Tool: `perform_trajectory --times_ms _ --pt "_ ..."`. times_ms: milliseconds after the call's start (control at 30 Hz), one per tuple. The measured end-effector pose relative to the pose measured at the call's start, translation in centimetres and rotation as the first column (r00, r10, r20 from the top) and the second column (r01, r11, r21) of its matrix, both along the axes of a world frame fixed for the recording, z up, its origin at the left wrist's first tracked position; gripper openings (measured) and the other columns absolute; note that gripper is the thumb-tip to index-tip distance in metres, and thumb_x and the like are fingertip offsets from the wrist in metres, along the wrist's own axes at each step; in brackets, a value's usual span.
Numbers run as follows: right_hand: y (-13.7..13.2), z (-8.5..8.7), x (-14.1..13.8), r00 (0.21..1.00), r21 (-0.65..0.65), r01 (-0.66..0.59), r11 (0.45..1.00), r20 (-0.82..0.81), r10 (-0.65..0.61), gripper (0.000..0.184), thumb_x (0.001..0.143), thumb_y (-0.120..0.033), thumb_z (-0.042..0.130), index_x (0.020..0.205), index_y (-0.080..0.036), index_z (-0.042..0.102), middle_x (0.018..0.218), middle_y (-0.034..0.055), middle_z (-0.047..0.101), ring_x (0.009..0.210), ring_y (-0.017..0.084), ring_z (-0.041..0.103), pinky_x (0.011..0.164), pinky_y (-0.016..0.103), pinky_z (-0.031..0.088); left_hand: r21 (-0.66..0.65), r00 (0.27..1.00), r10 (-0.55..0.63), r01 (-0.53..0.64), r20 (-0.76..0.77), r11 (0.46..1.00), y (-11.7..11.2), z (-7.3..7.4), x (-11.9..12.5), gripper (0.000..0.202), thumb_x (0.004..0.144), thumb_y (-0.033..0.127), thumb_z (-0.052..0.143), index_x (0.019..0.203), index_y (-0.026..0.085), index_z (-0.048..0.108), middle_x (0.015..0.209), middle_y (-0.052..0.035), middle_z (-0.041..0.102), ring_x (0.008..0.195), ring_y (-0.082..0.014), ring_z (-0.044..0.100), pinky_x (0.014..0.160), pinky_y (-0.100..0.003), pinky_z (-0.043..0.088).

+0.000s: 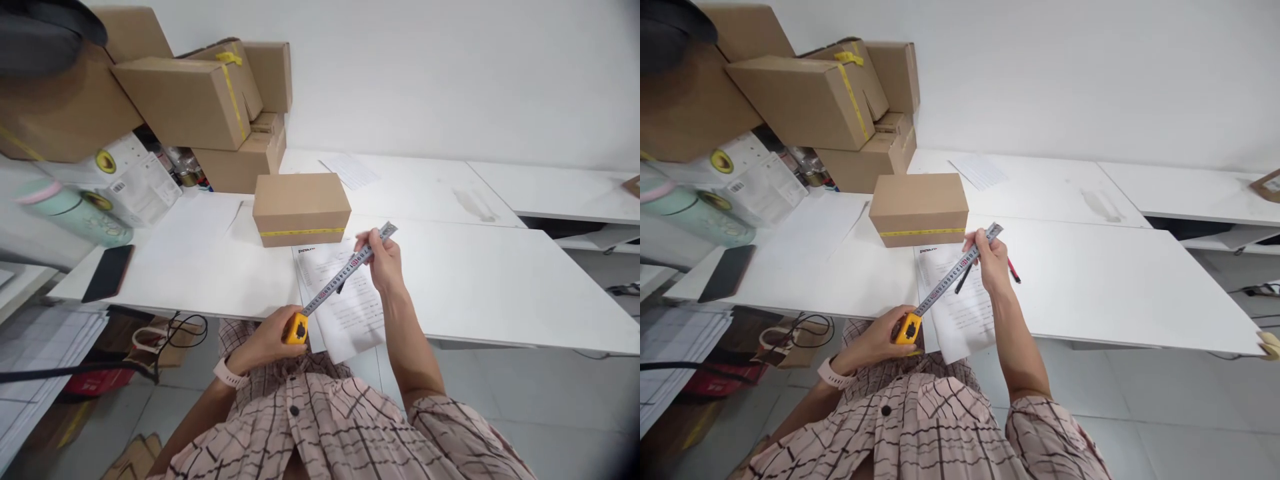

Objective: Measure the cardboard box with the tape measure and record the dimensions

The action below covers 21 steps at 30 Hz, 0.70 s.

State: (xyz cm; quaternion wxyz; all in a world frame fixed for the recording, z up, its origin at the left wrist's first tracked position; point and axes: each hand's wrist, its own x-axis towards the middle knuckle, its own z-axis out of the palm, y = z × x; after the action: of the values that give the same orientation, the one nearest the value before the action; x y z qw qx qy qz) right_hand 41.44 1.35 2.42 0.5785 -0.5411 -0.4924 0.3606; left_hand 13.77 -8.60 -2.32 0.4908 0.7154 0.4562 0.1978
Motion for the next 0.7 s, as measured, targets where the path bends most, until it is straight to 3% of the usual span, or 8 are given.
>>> perform_trajectory --times_ms 133,267,367,433,500,567,633,700 --pt "-2.5 -2.8 -2.4 0.996 -0.084 0.025 0.996 -0.081 -0.032 0.056 0.085 -0.074 0.049 0.067 -0.022 0.063 0.058 0.0033 0.062 0.044 0.014 0.048 0.046 0.030 0.038 0.005 0.992 0.119 -0.120 0.028 0.993 0.0 -0.3 0.3 0.087 0.070 0.033 0.080 0.147 0.030 0.040 0.126 -0.0082 0.055 0.107 -0.0247 0.058 0.092 -0.038 0.050" --pt "-3.5 -6.4 -7.4 0.971 -0.248 -0.170 0.954 0.121 0.205 0.066 0.087 -0.078 0.040 0.053 -0.023 0.055 0.043 0.0032 0.053 0.045 0.018 0.053 0.051 0.032 0.042 0.042 0.965 0.251 -0.255 0.083 0.966 1.2 -0.6 1.2 0.105 0.069 0.031 0.082 0.155 0.028 0.022 0.127 -0.0098 0.052 0.117 -0.0259 0.055 0.102 -0.042 0.045" --pt "-3.3 -7.5 -8.6 0.879 -0.292 -0.262 0.920 0.321 0.353 0.067 0.089 -0.077 0.033 0.054 -0.024 0.053 0.051 0.0041 0.059 0.053 0.019 0.058 0.056 0.031 0.042 0.105 0.960 0.264 -0.273 0.096 0.956 2.6 -0.6 1.0 0.104 0.070 0.031 0.081 0.155 0.027 0.020 0.124 -0.0087 0.053 0.118 -0.0249 0.055 0.104 -0.041 0.043" --pt "-2.6 -7.5 -7.2 0.819 -0.339 -0.172 0.925 0.472 0.326 0.063 0.092 -0.073 0.030 0.060 -0.024 0.053 0.060 0.0051 0.064 0.061 0.021 0.062 0.060 0.031 0.042 0.164 0.950 0.302 -0.311 0.075 0.936 3.9 -0.7 0.1 0.101 0.072 0.031 0.079 0.154 0.027 0.020 0.124 -0.0091 0.052 0.114 -0.0240 0.056 0.102 -0.041 0.046" --pt "-1.4 -7.5 -4.8 0.716 -0.368 0.069 0.927 0.666 0.211 0.058 0.095 -0.069 0.030 0.066 -0.023 0.052 0.067 0.0078 0.066 0.070 0.025 0.064 0.065 0.034 0.042 0.266 0.932 0.362 -0.351 0.007 0.898 5.5 -0.8 -1.0 0.098 0.074 0.030 0.077 0.154 0.024 0.022 0.127 -0.0109 0.051 0.114 -0.0251 0.055 0.100 -0.042 0.046" --pt "-0.2 -7.6 -2.4 0.595 -0.375 0.278 0.884 0.790 0.148 0.052 0.095 -0.067 0.033 0.082 -0.022 0.056 0.079 0.0115 0.069 0.080 0.030 0.066 0.072 0.038 0.043 0.389 0.901 0.424 -0.357 -0.098 0.849 7.4 -1.2 -2.1 0.094 0.074 0.027 0.076 0.153 0.021 0.025 0.128 -0.0132 0.050 0.118 -0.0285 0.052 0.101 -0.046 0.045" --pt "0.8 -7.8 -0.9 0.520 -0.389 0.325 0.862 0.835 0.180 0.050 0.093 -0.067 0.040 0.102 -0.021 0.055 0.091 0.0149 0.071 0.089 0.034 0.067 0.076 0.041 0.044 0.467 0.858 0.468 -0.332 -0.211 0.820 9.5 -1.8 -2.8 0.088 0.075 0.022 0.073 0.151 0.018 0.029 0.127 -0.0146 0.051 0.119 -0.0317 0.049 0.101 -0.049 0.043" --pt "1.5 -8.2 -0.6 0.469 -0.419 0.277 0.864 0.844 0.259 0.043 0.095 -0.056 0.045 0.118 -0.020 0.051 0.101 0.0171 0.070 0.094 0.035 0.067 0.077 0.041 0.044 0.500 0.822 0.482 -0.293 -0.304 0.815 11.4 -2.5 -3.1 0.081 0.075 0.019 0.070 0.148 0.016 0.035 0.126 -0.0153 0.052 0.120 -0.0335 0.048 0.101 -0.051 0.042"
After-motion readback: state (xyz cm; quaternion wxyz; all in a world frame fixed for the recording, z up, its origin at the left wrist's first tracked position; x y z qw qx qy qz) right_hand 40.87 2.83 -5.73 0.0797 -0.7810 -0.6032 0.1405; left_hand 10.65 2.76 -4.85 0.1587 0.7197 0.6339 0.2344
